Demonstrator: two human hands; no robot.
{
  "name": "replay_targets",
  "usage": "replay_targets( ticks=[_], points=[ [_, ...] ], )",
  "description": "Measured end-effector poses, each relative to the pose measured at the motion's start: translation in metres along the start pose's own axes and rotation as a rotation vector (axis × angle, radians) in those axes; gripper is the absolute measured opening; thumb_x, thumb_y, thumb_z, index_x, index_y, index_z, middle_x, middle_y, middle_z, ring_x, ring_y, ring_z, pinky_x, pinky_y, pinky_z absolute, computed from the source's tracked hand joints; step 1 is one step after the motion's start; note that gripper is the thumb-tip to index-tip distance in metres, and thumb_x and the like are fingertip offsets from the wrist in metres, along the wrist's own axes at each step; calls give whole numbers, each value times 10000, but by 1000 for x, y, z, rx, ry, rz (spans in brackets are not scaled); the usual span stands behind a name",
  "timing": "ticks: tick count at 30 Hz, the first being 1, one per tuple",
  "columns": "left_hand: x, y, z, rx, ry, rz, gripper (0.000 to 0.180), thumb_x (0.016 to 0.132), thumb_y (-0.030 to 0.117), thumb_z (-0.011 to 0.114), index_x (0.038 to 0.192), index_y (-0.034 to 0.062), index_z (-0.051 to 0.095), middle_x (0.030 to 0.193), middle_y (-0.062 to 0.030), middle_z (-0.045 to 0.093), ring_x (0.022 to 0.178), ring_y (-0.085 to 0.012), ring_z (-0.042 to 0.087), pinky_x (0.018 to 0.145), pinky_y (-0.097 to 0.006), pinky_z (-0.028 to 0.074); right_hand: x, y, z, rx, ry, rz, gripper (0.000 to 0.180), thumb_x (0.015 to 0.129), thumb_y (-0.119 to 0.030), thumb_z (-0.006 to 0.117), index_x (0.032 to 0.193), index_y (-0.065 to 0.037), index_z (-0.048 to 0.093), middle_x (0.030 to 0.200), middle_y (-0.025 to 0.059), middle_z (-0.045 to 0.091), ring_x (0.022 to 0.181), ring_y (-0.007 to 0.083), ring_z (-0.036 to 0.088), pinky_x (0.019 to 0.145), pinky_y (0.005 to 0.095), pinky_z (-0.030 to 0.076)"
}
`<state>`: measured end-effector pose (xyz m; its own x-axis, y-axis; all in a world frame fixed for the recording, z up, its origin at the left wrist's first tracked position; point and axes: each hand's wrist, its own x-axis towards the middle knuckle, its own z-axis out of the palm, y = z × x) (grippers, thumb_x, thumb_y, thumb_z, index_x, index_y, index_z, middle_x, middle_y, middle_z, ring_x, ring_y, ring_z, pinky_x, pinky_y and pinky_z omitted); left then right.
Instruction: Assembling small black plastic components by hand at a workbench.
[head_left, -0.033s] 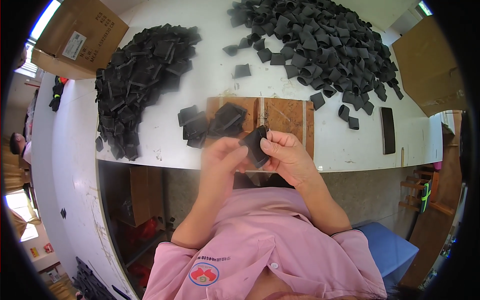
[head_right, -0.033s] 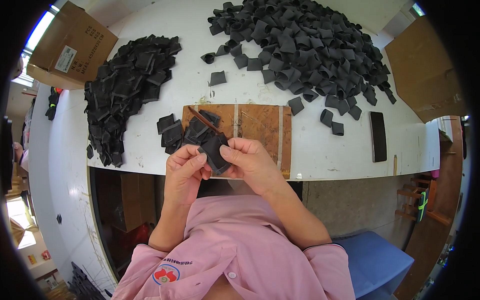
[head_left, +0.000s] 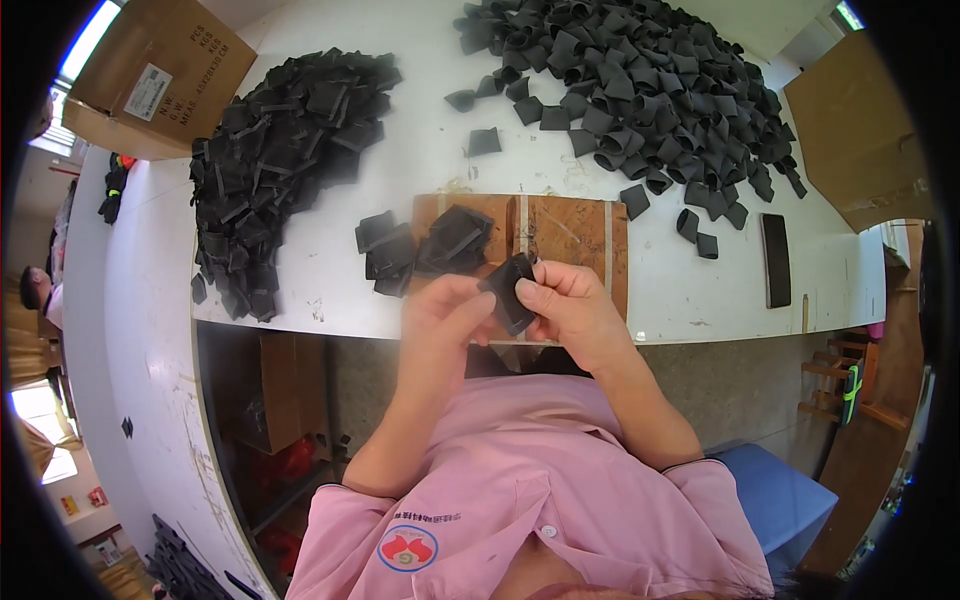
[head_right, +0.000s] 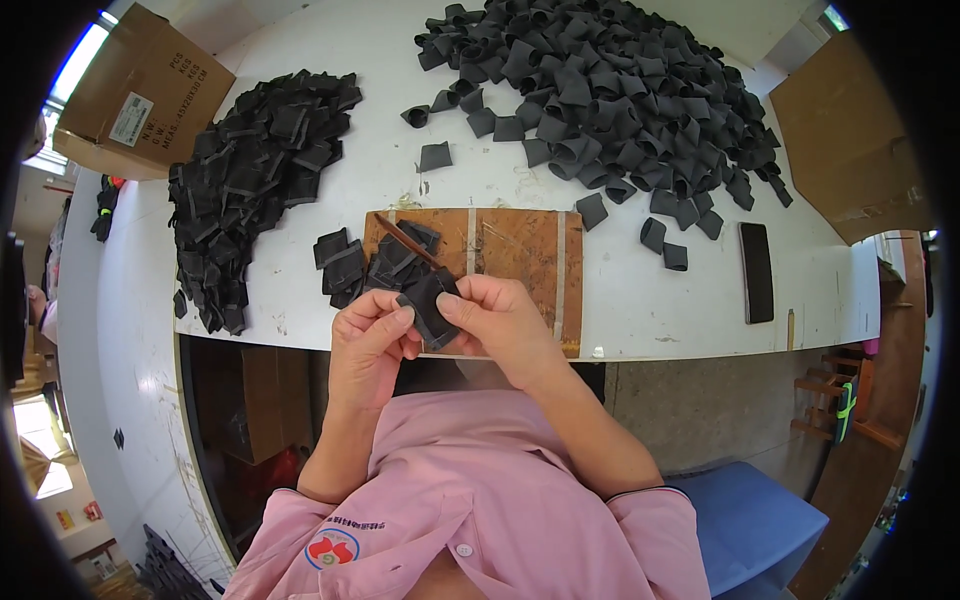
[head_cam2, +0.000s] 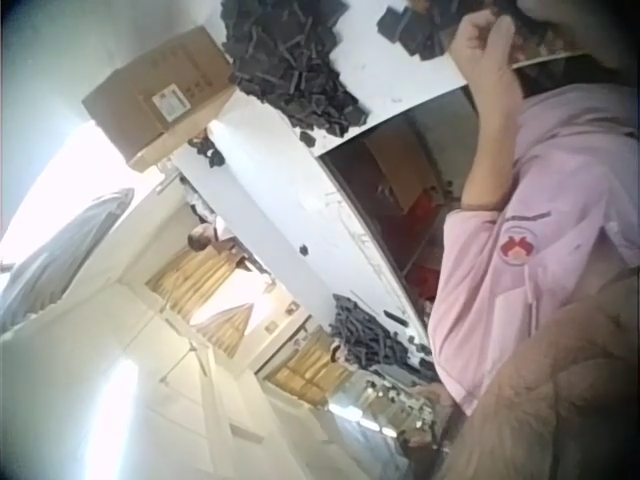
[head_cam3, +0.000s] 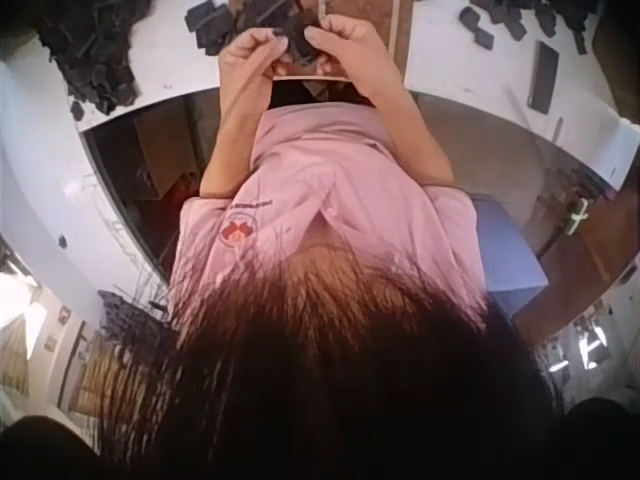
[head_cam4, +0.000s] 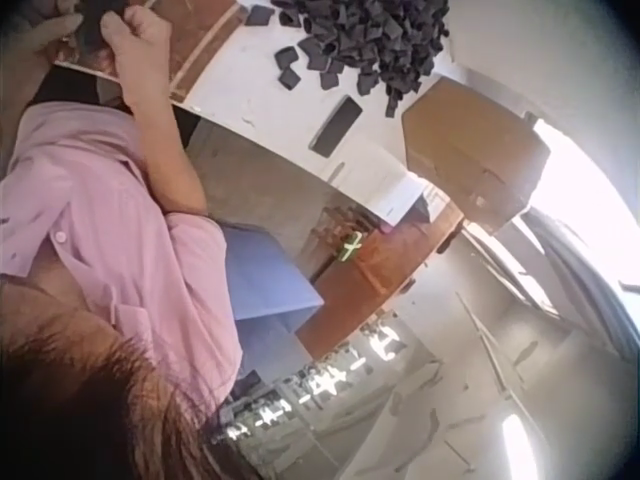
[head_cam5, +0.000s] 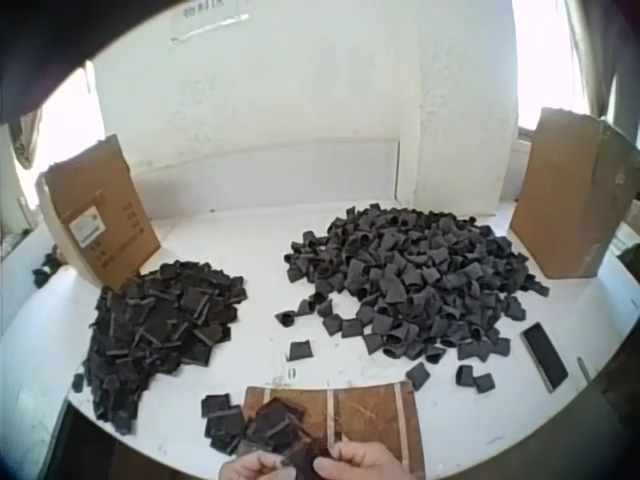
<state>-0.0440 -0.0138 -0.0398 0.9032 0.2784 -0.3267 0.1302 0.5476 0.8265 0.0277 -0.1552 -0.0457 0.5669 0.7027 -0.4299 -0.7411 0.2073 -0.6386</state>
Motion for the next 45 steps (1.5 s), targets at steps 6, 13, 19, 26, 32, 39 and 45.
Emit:
replay_targets(
  ticks=[6,13,19,26,32,39,45],
  points=[
    [-8,3,15,353,39,206,50,741,-19,645,739,-4,598,649,-14,558,551,-40,489,453,-155,394,-9,-1,16,-1075,385,-970,188,739,-121,650,855,-1,564,725,88,532,581,186,527,505,265,425],
    [-8,-1,17,395,-37,319,37,758,2,639,761,2,602,672,-3,561,553,-29,485,455,-153,393,-13,-3,24,-1334,313,-1156,100,696,9,606,777,10,548,723,97,498,605,256,513,508,328,427],
    [-4,8,11,105,-109,24,41,755,15,644,769,10,607,634,-4,570,539,-26,486,450,-157,388,-16,-7,21,-1087,245,-796,97,738,-22,593,811,4,535,725,102,493,603,244,516,524,334,429],
    [-4,-2,24,675,8,592,48,729,-54,592,748,-13,575,657,-21,594,495,-64,501,458,-171,393,-14,-7,24,-1165,267,-976,96,737,-13,588,817,1,536,726,98,494,608,240,522,526,322,437],
    [-6,3,43,211,300,279,96,735,-59,586,823,-25,571,633,-30,574,439,-51,455,387,-157,331,3,2,23,-1525,486,-1183,114,673,29,604,769,4,548,705,100,503,593,256,526,501,344,439],
    [-11,11,33,-85,-82,204,222,753,-90,530,969,-38,521,846,-52,562,468,-11,433,405,-155,314,-7,-13,10,89,-89,-271,83,772,-85,617,779,-7,589,731,-24,526,656,53,466,588,182,367],
    [-2,14,45,390,284,608,151,758,-97,505,896,-45,539,715,-60,580,475,-24,450,410,-150,330,-17,-37,37,-89,-164,-222,164,844,-183,557,783,-31,547,690,-32,472,610,41,400,532,175,331]
  ],
)
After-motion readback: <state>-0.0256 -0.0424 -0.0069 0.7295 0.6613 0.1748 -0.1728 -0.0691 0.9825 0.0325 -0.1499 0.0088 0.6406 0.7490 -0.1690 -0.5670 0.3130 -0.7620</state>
